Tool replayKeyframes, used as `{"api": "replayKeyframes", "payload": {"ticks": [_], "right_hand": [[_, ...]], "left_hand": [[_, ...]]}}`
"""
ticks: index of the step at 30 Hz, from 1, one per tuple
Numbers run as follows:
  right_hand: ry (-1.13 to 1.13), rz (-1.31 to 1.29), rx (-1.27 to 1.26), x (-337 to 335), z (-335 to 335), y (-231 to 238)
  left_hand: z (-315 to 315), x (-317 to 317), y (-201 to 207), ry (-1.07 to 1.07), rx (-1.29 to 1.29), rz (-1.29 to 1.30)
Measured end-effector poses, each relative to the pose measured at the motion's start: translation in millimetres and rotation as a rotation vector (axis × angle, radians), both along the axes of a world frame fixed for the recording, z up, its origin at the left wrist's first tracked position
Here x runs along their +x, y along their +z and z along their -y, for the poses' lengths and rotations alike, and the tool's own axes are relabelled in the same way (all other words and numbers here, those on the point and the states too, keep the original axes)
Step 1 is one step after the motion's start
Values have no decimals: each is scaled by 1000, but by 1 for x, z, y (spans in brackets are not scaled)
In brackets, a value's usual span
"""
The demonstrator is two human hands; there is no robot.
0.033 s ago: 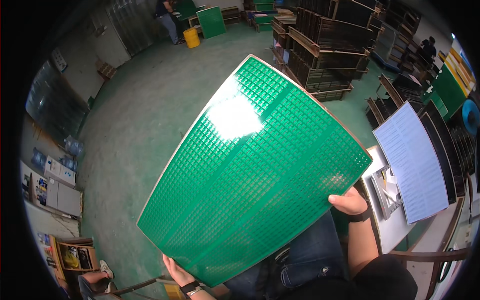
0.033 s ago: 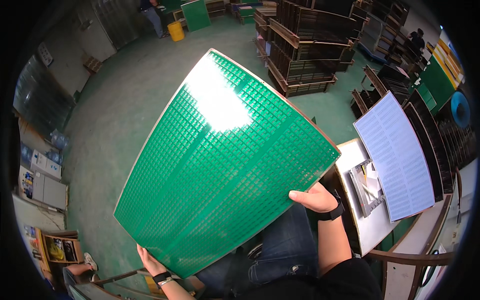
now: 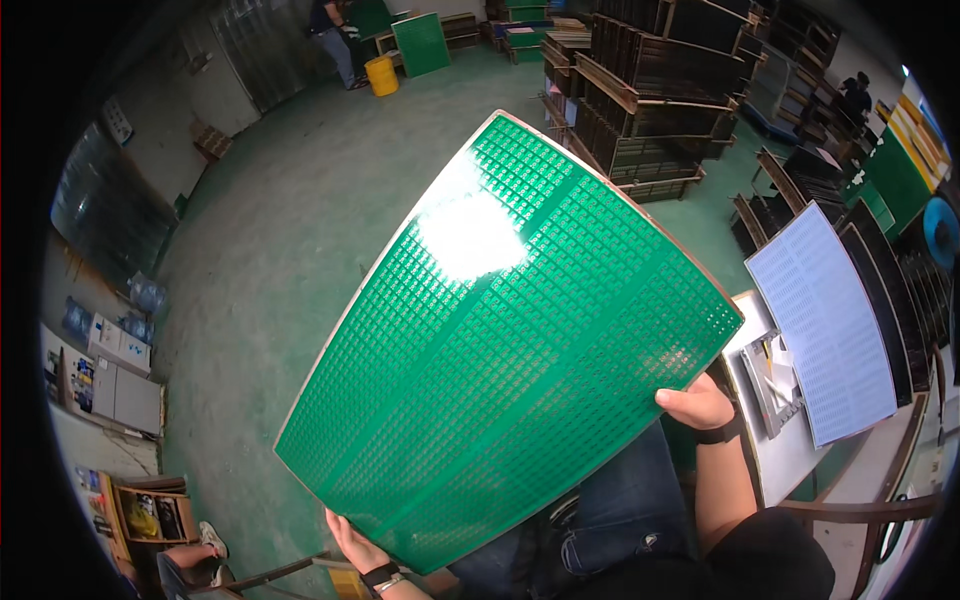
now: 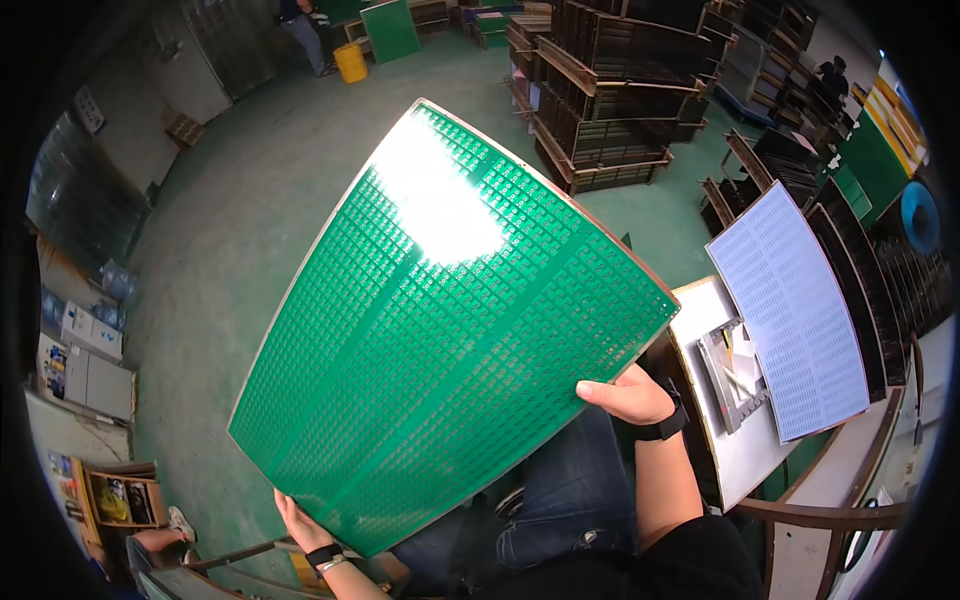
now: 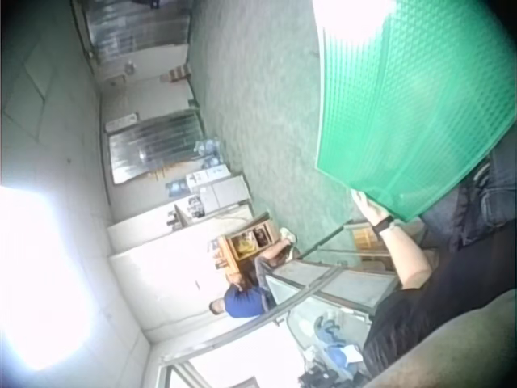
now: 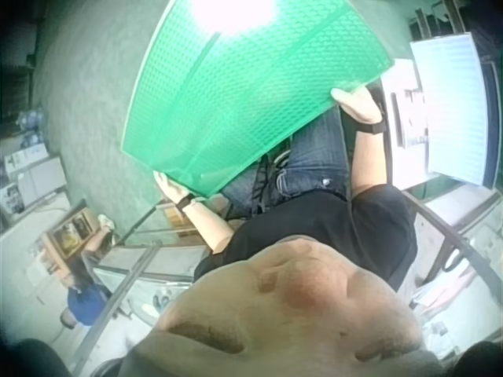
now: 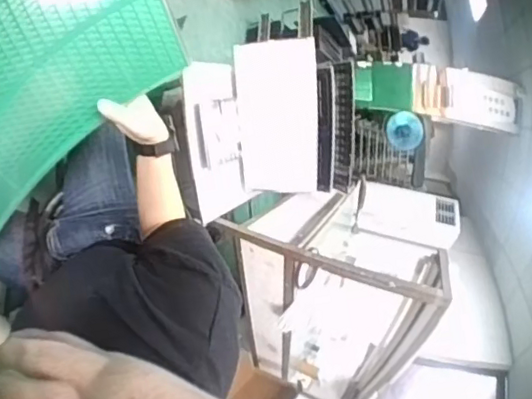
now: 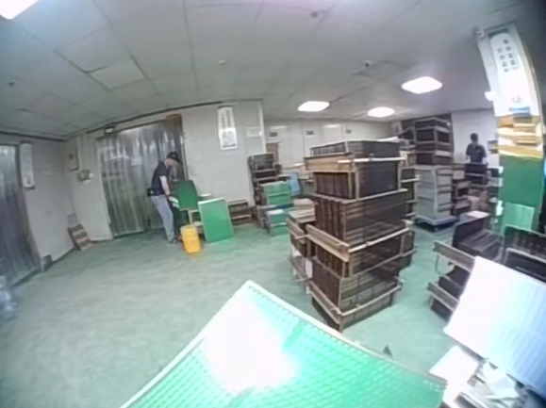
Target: Inspecting large green circuit board panels and placing them into a vertical drying or storage rack.
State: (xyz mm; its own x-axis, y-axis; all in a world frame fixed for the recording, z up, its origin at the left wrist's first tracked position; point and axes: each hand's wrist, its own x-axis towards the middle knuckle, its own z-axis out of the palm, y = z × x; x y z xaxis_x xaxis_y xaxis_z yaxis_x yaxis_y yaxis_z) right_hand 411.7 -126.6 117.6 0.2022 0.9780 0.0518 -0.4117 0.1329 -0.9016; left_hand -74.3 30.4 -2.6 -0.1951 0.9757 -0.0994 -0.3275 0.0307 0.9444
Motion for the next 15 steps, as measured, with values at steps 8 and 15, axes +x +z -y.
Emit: {"api": "replayKeyframes", "payload": {"ticks": [8, 15], "right_hand": [[-137, -23, 8, -8, -15, 1], [-70, 55, 43, -129, -57, -17]], "left_hand": [[5, 1, -10, -15, -83, -52], [1, 99, -13, -113, -325, 589]]}}
